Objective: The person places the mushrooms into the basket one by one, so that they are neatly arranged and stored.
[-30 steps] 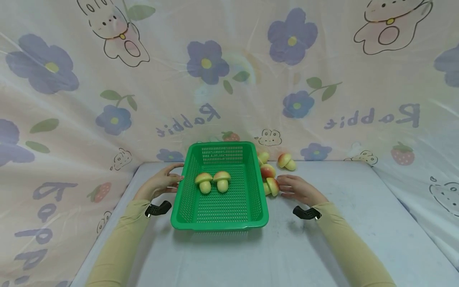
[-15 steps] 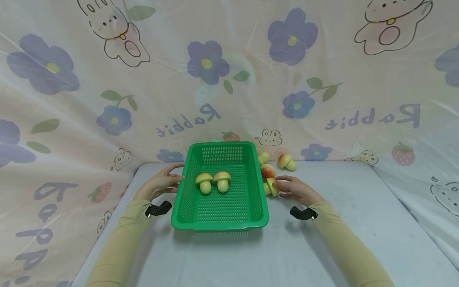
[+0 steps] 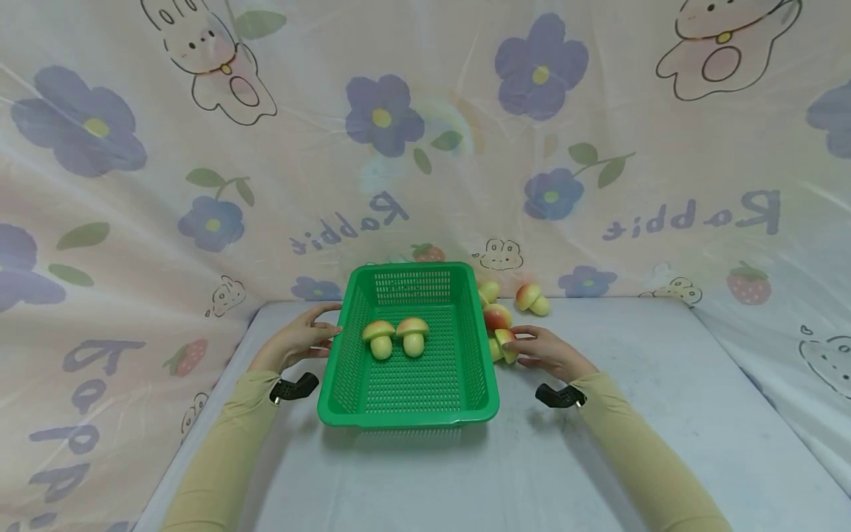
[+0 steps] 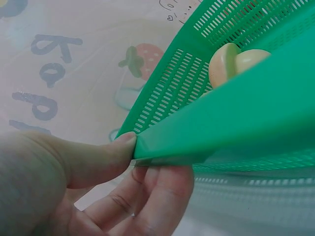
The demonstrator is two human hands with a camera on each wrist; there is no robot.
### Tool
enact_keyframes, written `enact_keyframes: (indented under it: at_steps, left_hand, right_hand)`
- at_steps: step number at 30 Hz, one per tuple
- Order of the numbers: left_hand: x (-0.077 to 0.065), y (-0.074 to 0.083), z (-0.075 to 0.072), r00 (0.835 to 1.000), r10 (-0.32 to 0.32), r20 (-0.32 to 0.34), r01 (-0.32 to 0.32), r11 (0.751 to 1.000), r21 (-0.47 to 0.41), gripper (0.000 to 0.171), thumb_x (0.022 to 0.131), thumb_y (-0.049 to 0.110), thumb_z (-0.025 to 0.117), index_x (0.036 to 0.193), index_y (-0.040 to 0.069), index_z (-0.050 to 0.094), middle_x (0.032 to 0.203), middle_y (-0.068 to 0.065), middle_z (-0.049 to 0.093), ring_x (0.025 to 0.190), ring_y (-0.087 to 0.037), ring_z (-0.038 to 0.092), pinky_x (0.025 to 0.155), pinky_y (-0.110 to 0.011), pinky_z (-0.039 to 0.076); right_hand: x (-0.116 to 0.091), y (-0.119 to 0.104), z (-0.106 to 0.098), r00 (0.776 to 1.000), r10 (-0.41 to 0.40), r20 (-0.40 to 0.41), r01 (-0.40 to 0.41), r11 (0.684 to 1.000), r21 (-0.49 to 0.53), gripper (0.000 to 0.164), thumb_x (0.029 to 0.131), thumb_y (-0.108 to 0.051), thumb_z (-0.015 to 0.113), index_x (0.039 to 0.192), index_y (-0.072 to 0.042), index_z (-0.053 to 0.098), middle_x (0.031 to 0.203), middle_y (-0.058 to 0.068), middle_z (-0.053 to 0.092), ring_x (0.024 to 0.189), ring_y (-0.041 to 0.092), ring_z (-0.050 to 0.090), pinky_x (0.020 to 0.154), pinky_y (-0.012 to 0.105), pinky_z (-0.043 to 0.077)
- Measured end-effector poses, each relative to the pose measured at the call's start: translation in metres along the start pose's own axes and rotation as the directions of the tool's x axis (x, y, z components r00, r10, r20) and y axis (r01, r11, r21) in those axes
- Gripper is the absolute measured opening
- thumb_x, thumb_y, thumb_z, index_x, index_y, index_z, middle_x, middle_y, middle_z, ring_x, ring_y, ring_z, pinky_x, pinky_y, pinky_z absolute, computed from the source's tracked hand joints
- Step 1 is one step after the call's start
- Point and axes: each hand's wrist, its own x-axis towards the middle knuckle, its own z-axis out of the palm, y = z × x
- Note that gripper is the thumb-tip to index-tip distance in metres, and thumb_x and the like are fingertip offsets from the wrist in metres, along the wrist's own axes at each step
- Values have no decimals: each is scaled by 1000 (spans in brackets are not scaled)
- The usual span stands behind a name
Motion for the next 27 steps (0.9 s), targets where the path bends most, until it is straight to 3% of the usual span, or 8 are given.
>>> enact_keyframes:
  at_steps: [10,18,27]
  left_hand:
    - [0,-1,0,1000,-2,3,2,1000,-9,65,97,14,59,151,24,25,109,-16,59,77,-21,63,71,-34,56]
    - [1,-1,0,1000,9,-4,-9,1000,1,63,97,12,58,151,23,26,99,-12,59,72,-19,61,69,-34,56]
    - [2,0,1,1000,10,-3,-10,1000,-2,63,98,12,58,151,23,27,100,-12,60,71,-18,62,69,-34,56]
  right_hand:
    - [0,-1,3,1000,2,-7,-2,1000,-10,69,88,-14,71,143,4,33,133,21,44,102,23,53,98,42,44]
    - [-1,1,3,999,-37,-9,36,998,-59,68,88,-16,71,141,6,35,131,20,46,98,19,54,93,38,47]
    - [-3,2,0,999,-39,-15,38,997,-72,72,85,-18,74,142,3,35,131,22,45,98,20,55,94,40,45]
